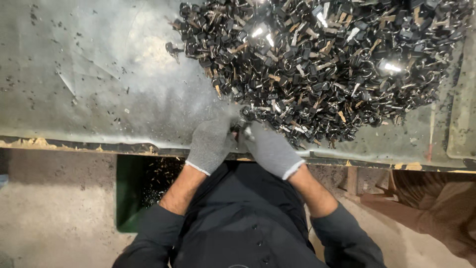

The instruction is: The person, wearing gray gloves, picks small black metal parts one at a time from a large pile on the workbench, briefly handles and looks at each part, and drops selected parts into a green bin below the table edge. The sorting continues steadily throughout the episode.

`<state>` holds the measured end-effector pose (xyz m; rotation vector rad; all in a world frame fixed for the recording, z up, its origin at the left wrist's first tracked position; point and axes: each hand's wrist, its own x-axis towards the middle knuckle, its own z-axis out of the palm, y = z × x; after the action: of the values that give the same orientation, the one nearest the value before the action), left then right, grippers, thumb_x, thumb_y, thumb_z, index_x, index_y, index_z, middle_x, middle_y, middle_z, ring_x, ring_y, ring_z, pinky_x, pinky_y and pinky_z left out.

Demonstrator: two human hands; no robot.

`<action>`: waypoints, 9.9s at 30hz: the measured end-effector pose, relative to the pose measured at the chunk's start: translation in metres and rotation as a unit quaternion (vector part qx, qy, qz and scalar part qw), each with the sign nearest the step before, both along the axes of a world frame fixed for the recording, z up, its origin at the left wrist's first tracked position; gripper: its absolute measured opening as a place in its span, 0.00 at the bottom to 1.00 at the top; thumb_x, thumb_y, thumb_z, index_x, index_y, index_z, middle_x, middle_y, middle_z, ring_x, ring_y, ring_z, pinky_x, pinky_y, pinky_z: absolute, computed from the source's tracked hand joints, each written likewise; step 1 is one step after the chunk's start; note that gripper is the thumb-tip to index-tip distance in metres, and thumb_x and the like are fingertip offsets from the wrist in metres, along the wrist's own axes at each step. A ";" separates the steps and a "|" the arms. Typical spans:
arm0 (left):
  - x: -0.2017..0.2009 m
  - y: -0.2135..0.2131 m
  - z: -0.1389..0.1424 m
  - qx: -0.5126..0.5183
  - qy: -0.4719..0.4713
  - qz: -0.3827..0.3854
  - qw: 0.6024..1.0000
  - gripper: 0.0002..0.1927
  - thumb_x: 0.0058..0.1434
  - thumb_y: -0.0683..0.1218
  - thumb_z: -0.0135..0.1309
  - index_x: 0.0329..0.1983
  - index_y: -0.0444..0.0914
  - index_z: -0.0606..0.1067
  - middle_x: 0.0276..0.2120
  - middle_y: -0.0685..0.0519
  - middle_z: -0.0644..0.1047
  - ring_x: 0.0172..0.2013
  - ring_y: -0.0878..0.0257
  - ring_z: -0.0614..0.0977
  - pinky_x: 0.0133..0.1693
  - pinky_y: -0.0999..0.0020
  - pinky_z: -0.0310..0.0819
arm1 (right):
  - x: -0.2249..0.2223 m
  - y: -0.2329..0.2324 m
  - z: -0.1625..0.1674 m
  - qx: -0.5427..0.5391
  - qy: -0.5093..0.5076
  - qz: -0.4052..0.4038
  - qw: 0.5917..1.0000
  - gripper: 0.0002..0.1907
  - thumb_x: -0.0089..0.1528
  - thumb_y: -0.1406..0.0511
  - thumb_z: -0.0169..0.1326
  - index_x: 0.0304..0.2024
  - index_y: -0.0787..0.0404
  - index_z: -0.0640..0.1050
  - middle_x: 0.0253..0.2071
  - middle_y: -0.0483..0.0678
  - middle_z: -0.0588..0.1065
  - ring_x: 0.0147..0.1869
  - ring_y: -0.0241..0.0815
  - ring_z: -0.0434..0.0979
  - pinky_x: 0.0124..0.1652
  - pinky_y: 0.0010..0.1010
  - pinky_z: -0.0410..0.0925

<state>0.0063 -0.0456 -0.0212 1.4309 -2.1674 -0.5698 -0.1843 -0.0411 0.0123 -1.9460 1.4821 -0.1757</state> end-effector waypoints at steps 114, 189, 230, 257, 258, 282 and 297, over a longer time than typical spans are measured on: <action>-0.026 -0.006 -0.001 -0.060 -0.070 -0.052 0.994 0.10 0.52 0.44 0.64 0.38 0.42 0.81 0.41 0.50 0.78 0.47 0.51 0.80 0.46 0.55 0.75 | -0.006 0.030 0.007 -0.016 0.025 0.059 0.998 0.29 0.57 0.60 0.59 0.60 0.61 0.70 0.49 0.61 0.76 0.47 0.62 0.80 0.44 0.55 0.71; -0.011 -0.009 0.016 -0.042 0.003 -0.029 0.999 0.18 0.55 0.35 0.52 0.50 0.34 0.75 0.49 0.43 0.77 0.50 0.45 0.79 0.50 0.54 0.75 | 0.020 0.014 -0.024 -0.019 0.143 -0.022 0.989 0.23 0.68 0.67 0.47 0.64 0.69 0.66 0.41 0.61 0.78 0.40 0.58 0.83 0.38 0.46 0.76; -0.017 0.016 0.003 -0.037 -0.015 0.083 0.996 0.10 0.54 0.39 0.60 0.39 0.38 0.79 0.29 0.46 0.77 0.32 0.47 0.80 0.36 0.49 0.74 | -0.001 -0.003 -0.012 0.057 0.035 -0.059 0.996 0.24 0.66 0.59 0.50 0.55 0.73 0.66 0.32 0.65 0.79 0.39 0.65 0.81 0.37 0.51 0.73; 0.009 0.015 0.090 0.104 -0.196 0.104 0.969 0.13 0.62 0.40 0.52 0.49 0.43 0.79 0.32 0.49 0.81 0.35 0.48 0.83 0.40 0.50 0.76 | -0.019 0.008 -0.003 0.078 -0.138 0.013 0.987 0.45 0.66 0.61 0.49 0.79 0.65 0.44 0.55 0.66 0.75 0.58 0.65 0.76 0.63 0.47 0.67; 0.013 0.012 0.103 0.082 -0.216 0.104 0.967 0.14 0.63 0.42 0.52 0.49 0.49 0.80 0.32 0.51 0.82 0.38 0.49 0.83 0.41 0.50 0.76 | -0.017 0.014 -0.004 0.012 -0.151 0.019 0.988 0.44 0.64 0.63 0.50 0.77 0.67 0.47 0.60 0.69 0.70 0.63 0.68 0.71 0.63 0.48 0.65; -0.015 -0.002 0.019 0.080 0.031 0.063 0.994 0.21 0.54 0.40 0.61 0.52 0.39 0.75 0.46 0.42 0.80 0.48 0.44 0.81 0.50 0.51 0.75 | 0.003 0.021 -0.006 -0.125 0.028 -0.053 0.990 0.28 0.62 0.60 0.53 0.61 0.69 0.69 0.50 0.65 0.78 0.47 0.64 0.82 0.39 0.56 0.73; -0.009 -0.009 0.009 0.075 0.028 0.006 0.997 0.36 0.51 0.35 0.53 0.68 0.38 0.70 0.48 0.38 0.78 0.44 0.39 0.80 0.46 0.45 0.74 | 0.005 0.004 -0.014 -0.022 0.035 -0.018 0.999 0.12 0.64 0.63 0.52 0.43 0.66 0.71 0.34 0.60 0.78 0.38 0.59 0.83 0.35 0.46 0.75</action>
<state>-0.0023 -0.0546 -0.0126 1.4858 -2.1092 -0.7718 -0.1792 -0.0373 -0.0015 -1.9798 1.5722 -0.1596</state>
